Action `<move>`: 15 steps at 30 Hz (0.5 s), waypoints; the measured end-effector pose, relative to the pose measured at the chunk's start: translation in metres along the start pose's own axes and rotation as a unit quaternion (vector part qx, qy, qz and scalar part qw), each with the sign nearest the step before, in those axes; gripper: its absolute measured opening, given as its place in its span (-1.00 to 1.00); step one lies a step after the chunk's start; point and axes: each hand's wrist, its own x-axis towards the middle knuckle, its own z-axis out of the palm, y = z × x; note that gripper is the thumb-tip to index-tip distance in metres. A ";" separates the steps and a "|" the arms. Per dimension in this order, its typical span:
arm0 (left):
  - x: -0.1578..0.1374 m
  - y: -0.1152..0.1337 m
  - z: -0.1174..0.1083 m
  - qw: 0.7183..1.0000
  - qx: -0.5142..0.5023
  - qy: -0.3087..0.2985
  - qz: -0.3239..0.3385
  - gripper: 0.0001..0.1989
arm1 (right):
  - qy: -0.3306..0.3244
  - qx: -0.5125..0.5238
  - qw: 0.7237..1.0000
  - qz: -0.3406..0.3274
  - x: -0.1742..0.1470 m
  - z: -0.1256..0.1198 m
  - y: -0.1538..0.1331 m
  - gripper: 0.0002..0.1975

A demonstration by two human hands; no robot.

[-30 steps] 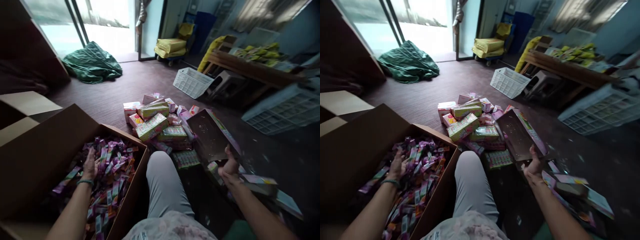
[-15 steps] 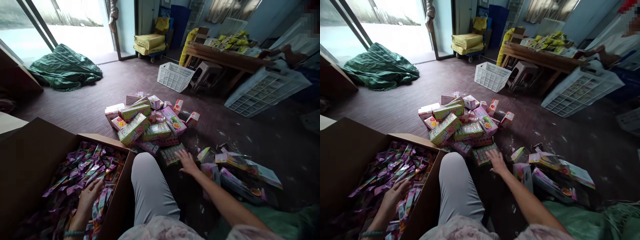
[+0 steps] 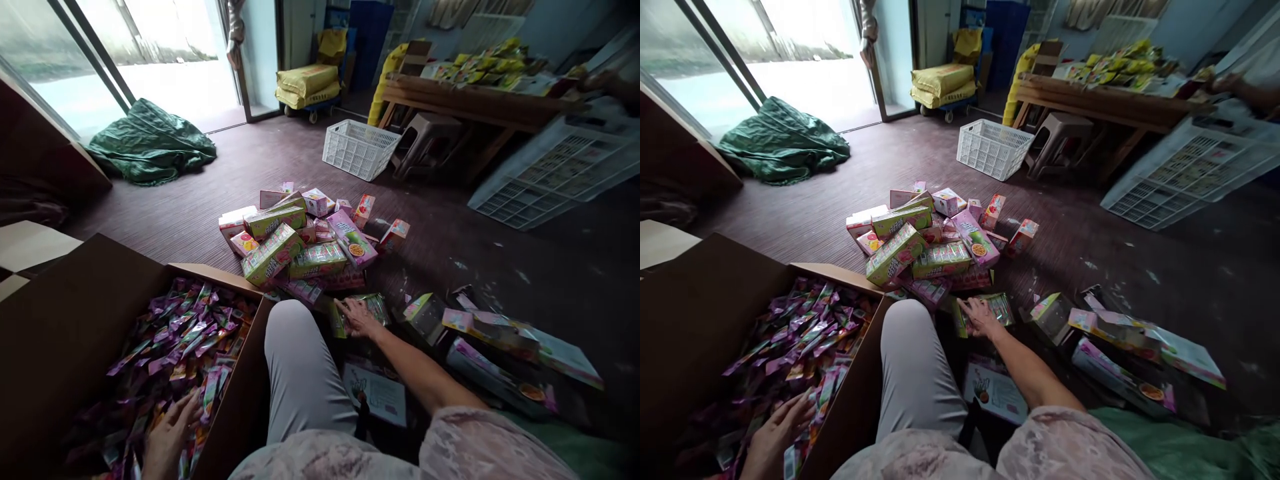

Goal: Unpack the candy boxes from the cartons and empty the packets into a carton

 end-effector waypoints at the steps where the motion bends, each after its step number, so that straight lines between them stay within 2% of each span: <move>1: -0.001 0.002 0.003 1.000 0.009 -0.002 0.007 -0.41 | 0.019 -0.013 1.000 0.016 -0.010 -0.004 0.001 -0.23; 5: -0.010 0.020 0.013 0.998 0.028 -0.030 0.052 -0.39 | 0.108 -0.025 0.987 0.115 -0.042 -0.034 0.003 0.04; 7: -0.018 0.032 0.019 0.994 0.032 -0.049 0.090 -0.35 | 0.167 0.035 0.974 0.149 -0.055 -0.060 -0.004 0.14; 9: -0.030 0.045 0.028 0.988 0.047 -0.066 0.135 -0.27 | 0.229 0.137 0.954 0.135 -0.063 -0.092 -0.022 0.19; 12: -0.055 0.069 0.048 0.960 0.074 -0.128 0.237 -0.15 | 0.267 0.294 0.916 0.052 -0.067 -0.141 -0.077 0.12; 15: -0.082 0.096 0.065 0.900 0.076 -0.237 0.357 -0.09 | 0.218 0.460 0.860 -0.044 -0.062 -0.166 -0.162 0.00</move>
